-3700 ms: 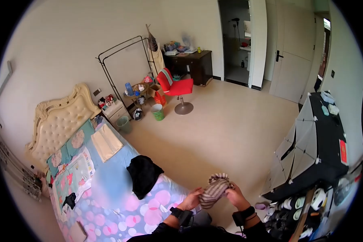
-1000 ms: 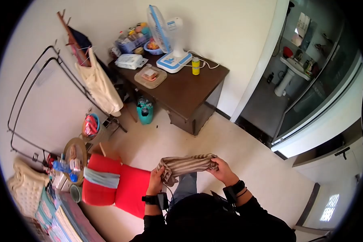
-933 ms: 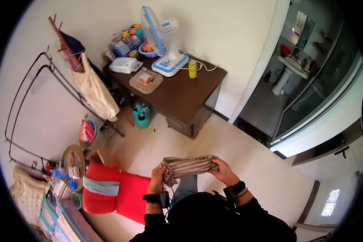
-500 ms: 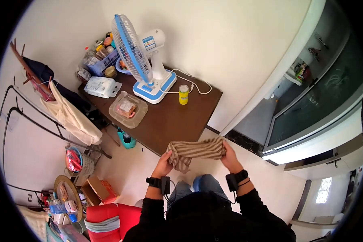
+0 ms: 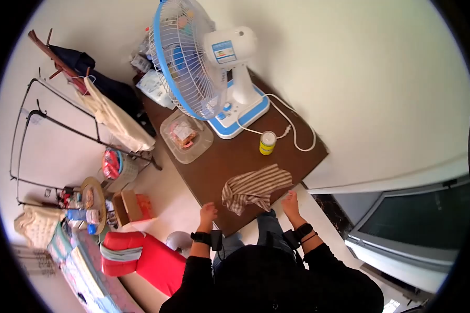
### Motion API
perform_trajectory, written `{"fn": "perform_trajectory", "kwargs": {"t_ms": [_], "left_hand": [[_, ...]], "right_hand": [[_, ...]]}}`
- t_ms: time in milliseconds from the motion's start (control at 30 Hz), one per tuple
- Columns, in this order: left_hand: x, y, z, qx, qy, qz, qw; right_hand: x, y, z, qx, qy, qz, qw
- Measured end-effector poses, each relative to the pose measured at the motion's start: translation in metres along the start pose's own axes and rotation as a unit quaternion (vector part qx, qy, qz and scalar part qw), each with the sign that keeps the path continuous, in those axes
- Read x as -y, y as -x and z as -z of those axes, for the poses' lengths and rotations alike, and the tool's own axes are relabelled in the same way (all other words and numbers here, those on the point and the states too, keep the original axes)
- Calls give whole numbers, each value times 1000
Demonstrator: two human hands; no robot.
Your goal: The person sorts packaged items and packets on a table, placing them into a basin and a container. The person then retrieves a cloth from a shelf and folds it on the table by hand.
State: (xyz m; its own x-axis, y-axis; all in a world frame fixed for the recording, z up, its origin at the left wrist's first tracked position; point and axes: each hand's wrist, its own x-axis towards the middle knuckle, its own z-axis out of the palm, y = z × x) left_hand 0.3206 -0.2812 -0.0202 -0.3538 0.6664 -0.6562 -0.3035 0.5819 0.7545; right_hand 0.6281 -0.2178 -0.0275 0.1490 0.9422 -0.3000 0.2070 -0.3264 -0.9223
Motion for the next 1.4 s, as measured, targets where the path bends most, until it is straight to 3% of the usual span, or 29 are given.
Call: {"fn": "perform_trajectory", "kwargs": {"t_ms": [33,67,100,167,200,233,267,333,367,433,500,567,633,700,767,800,833,900,967,1000,1100,1133,1167,1200,1233,1300,1400], "left_hand": [[2,9,-2,17,-5,14,1000],[3,16,-12,6,-6,27,1000],[6,22,-22,-3,-6,41,999],[22,17,-34,26,43,36,998],[28,11,-43,4,-38,13,999],[35,7,-53,-17,-117,-9,993],[41,5,-64,-22,-110,-5,994],[48,0,-82,-236,-225,-222,919],[43,-1,-85,-240,-219,-219,920],[28,3,-86,-250,-283,-105,920],[25,5,-75,-259,-287,-113,915],[18,-1,-62,-224,-207,-191,933],[-4,12,-53,-187,-162,-184,951],[-7,18,-40,-110,71,-159,979],[-16,25,-27,-57,108,-153,981],[-26,31,-24,-28,110,-135,984],[-36,37,-20,0,113,-116,987],[-49,42,-14,33,110,-111,987],[-60,39,-12,82,226,-88,967],[-71,41,-14,60,253,-84,962],[-61,12,7,-2,149,-144,978],[-55,3,14,-72,35,-114,990],[-47,-3,17,-72,34,-112,991],[-39,-7,20,-149,-98,-176,968],[-36,-9,22,-221,-227,-236,919],[-37,-1,16,-184,-240,-303,904],[-30,15,0,-113,-346,-359,860]], "right_hand": [[-4,-5,1,25,11,40,999],[-11,-17,0,34,156,67,985],[-9,-23,-5,49,154,61,985],[3,-43,-10,2,202,141,969],[25,-47,-7,-2,262,185,947],[32,-56,-9,7,266,187,946],[37,-65,-10,6,310,157,938],[44,-78,-16,6,357,133,925],[45,-81,-20,-9,367,107,924],[40,-85,-27,-17,382,82,920],[35,-86,-32,119,441,46,888],[34,-85,-34,119,446,49,886],[30,-83,-26,135,335,86,928],[49,-73,-9,160,279,103,941],[72,-65,6,197,78,-38,977],[88,-59,10,196,-11,-36,980],[104,-53,13,191,-8,-34,981],[133,-43,15,216,-218,-72,949],[149,-40,13,232,-247,-77,938],[157,-37,9,225,-304,-86,922],[155,-31,-7,205,-371,-91,901],[131,-34,-15,197,-250,-63,946],[104,-38,-24,187,-125,-33,974],[71,-39,-27,180,44,-25,982],[52,-34,-32,108,204,15,973],[80,-14,-32,30,371,195,907],[57,-14,-32,75,286,216,931]]}}
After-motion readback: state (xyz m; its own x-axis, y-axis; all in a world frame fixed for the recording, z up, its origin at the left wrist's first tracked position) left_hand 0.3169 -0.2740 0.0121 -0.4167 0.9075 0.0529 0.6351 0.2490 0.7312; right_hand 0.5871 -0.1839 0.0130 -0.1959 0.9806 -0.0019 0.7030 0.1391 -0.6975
